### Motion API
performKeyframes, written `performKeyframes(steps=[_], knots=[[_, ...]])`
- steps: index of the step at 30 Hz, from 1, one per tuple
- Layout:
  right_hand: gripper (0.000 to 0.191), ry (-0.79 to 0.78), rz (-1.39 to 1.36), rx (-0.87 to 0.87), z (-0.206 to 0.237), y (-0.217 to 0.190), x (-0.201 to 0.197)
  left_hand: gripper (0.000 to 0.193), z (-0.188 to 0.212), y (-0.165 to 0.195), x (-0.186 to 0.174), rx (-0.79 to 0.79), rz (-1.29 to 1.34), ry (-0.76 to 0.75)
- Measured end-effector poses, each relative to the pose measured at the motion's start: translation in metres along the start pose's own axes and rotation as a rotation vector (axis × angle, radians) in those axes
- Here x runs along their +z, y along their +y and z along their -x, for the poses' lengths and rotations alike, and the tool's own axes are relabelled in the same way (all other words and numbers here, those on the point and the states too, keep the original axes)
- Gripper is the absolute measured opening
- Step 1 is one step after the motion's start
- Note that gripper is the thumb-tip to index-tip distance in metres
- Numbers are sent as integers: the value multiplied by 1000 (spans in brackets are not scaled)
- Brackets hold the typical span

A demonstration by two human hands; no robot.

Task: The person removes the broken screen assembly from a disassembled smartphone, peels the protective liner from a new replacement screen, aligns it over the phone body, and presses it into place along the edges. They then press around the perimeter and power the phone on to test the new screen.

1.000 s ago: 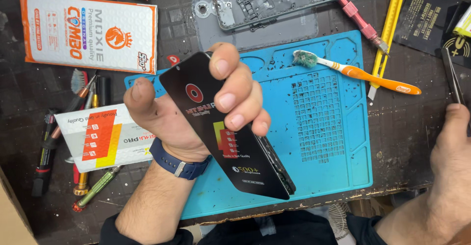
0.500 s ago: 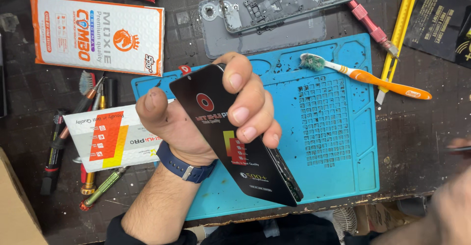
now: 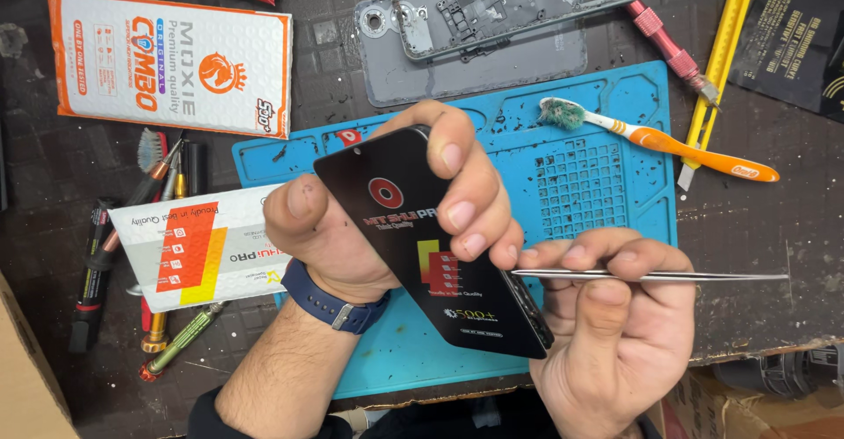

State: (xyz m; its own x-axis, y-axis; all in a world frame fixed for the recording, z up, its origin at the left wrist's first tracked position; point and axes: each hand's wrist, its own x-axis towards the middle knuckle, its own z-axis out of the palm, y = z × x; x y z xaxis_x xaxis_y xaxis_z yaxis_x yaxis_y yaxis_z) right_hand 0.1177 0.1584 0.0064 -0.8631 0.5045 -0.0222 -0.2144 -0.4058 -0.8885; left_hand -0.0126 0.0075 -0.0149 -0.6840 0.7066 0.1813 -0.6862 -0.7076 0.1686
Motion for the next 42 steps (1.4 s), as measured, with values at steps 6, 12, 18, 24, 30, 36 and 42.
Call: performKeyframes(steps=[6, 12, 18, 24, 30, 36, 42], knots=[[19, 61, -3, -32, 1, 3, 4, 57, 0, -2, 1, 5, -12, 22], [19, 57, -9, -48, 0, 5, 6, 57, -2, -1, 5, 4, -41, 48], [19, 29, 8, -50, -2, 4, 3, 59, -4, -1, 8, 2, -115, 89], [17, 9, 31, -42, -3, 2, 1, 57, -5, -1, 10, 4, -127, 104], [17, 10, 28, -36, -3, 2, 1, 56, -5, -1, 11, 3, -131, 104], [18, 6, 27, -32, -3, 2, 1, 59, -6, 0, 12, -3, -155, 115], [18, -5, 33, -26, -4, 2, -2, 57, -5, -1, 12, 1, -141, 106]])
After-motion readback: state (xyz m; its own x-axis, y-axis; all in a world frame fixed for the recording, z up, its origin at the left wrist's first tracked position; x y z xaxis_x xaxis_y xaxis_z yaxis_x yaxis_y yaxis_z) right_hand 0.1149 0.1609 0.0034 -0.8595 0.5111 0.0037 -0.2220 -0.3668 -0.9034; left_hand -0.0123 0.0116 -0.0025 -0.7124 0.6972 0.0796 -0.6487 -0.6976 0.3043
